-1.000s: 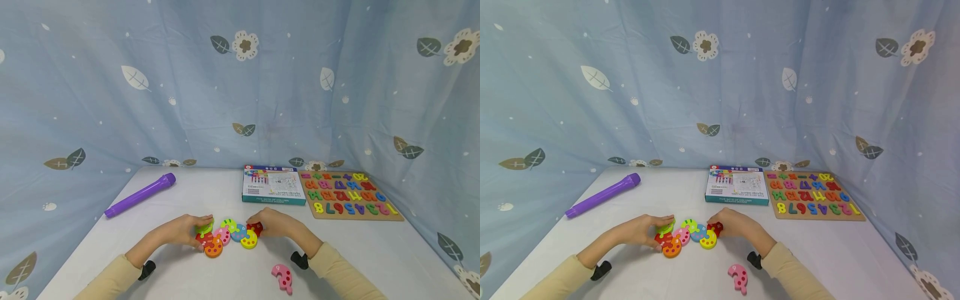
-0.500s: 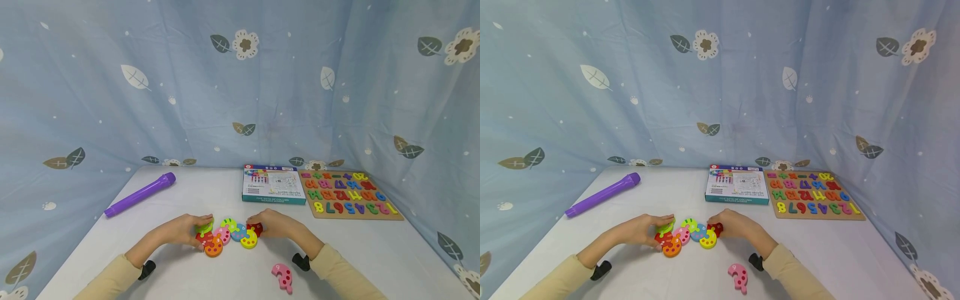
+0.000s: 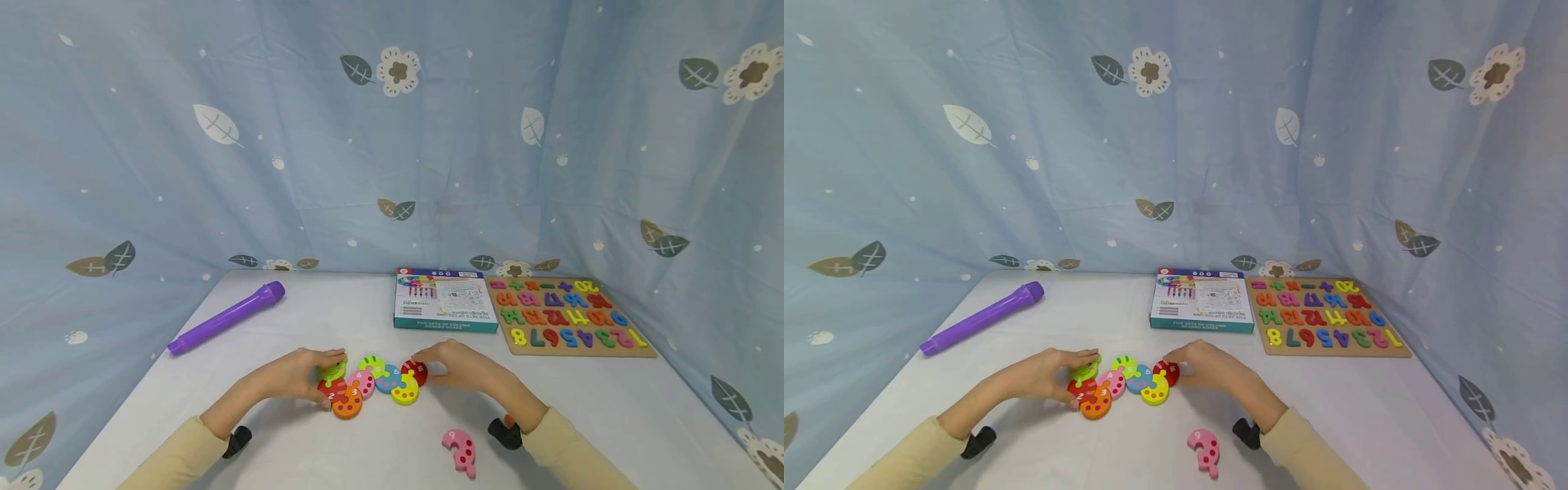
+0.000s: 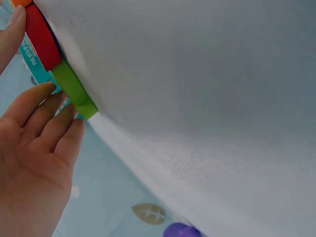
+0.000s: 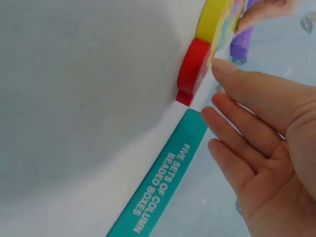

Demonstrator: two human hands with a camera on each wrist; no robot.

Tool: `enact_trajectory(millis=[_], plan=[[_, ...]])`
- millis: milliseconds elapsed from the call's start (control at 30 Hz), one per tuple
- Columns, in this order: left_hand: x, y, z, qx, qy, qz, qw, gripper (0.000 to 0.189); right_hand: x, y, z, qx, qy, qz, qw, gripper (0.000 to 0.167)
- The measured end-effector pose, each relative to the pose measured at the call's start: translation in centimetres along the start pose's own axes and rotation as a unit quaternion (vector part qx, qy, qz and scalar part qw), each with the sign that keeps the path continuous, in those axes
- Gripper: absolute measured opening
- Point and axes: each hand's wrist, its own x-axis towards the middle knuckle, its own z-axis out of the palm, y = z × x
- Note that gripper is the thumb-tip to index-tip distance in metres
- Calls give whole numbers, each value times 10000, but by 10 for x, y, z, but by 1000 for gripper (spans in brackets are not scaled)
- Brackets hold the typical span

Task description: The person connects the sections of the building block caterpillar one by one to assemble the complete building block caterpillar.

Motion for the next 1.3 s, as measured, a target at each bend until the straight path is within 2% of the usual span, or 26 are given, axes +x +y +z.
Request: enact_trajectory(millis=[167, 333, 667, 900, 1300], plan=[[0, -1, 2, 24, 74, -90, 9999, 83, -15, 3, -2, 53, 92, 188, 9998, 42], [1, 0, 2, 41, 121, -34, 9999, 83, -28, 5, 0, 40, 118, 380, 9992, 41], [6, 1, -1, 18, -49, 43, 10000, 82, -59, 4, 6, 190, 76, 543, 9983, 41], [10, -2, -4, 148, -202, 41, 9997, 82, -75, -1, 10, 403, -111, 530, 9977, 45], [13, -1, -7, 135, -211, -29, 9997, 80, -88, -10, 19, 899, -623, 370, 9933, 53]])
